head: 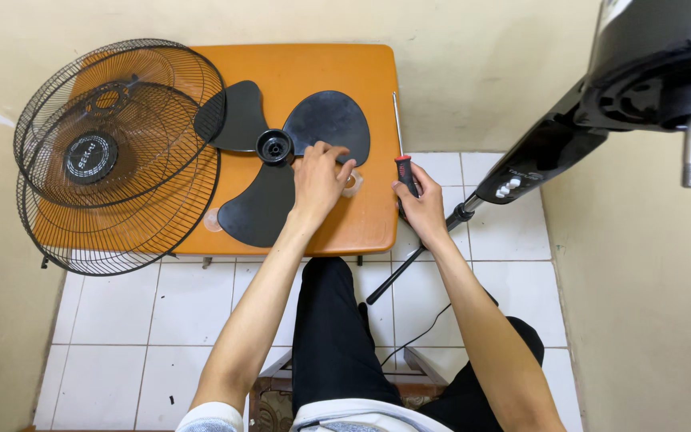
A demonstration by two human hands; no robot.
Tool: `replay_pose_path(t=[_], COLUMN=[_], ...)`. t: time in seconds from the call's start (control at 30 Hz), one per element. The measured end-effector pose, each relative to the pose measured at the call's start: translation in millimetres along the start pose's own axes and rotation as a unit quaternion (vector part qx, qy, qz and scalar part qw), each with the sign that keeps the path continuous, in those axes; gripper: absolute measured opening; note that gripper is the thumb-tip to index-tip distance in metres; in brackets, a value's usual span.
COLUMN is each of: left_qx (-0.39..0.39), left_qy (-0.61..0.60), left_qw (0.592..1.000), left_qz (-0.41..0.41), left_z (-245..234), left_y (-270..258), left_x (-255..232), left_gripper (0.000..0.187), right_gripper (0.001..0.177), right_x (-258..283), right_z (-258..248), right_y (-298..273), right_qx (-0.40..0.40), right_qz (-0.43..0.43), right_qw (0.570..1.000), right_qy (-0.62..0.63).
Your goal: The person removes the front grille and a plastic ring from a standing electric fan, then uses a screwdriver to loosen and remove screws from the fan head. The fan blades and grille are placed on a nearby table.
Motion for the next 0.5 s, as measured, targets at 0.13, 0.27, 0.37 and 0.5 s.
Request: replay_pose_path(t=[0.13,0.27,0.37,0.5], left_qx=[-0.052,-0.075,-0.082,-0.082], left_qy=[-0.047,-0.085,-0.121,-0.196], left_qw=[0.996,0.987,0.979,0.953], left_qz=[0.056,0.11,0.144,0.217], left_z=[-29,-54,-71,-94], left_y=[9,15,22,33], left_x=[-47,-103,-146,-198], left_gripper=[0.036,0.044,0.049,0.052], right_gripper=[0.051,0.053,0.055,0.06], right_x=[38,75,106,149], right_z=[-17,-39,-58,-86], right_y=[-33,-82,-120,-179], right_qx=[-0.018,-0.01,-0.016,-0.005], right_qz=[-0.042,-0.044,-0.073,-0.158], right_qw=[0.998,0.999,0.997,0.987], right_qy=[-0.046,-0.03,-0.027,-0.021])
Point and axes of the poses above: each hand's wrist, its own y-axis towards the middle knuckle, its own z-axis out of the palm, x = y × z, the point moved 6 cm from there along y, towards the middle knuckle, and after that the axes turned 8 degrees about z, right-handed, at the moved point
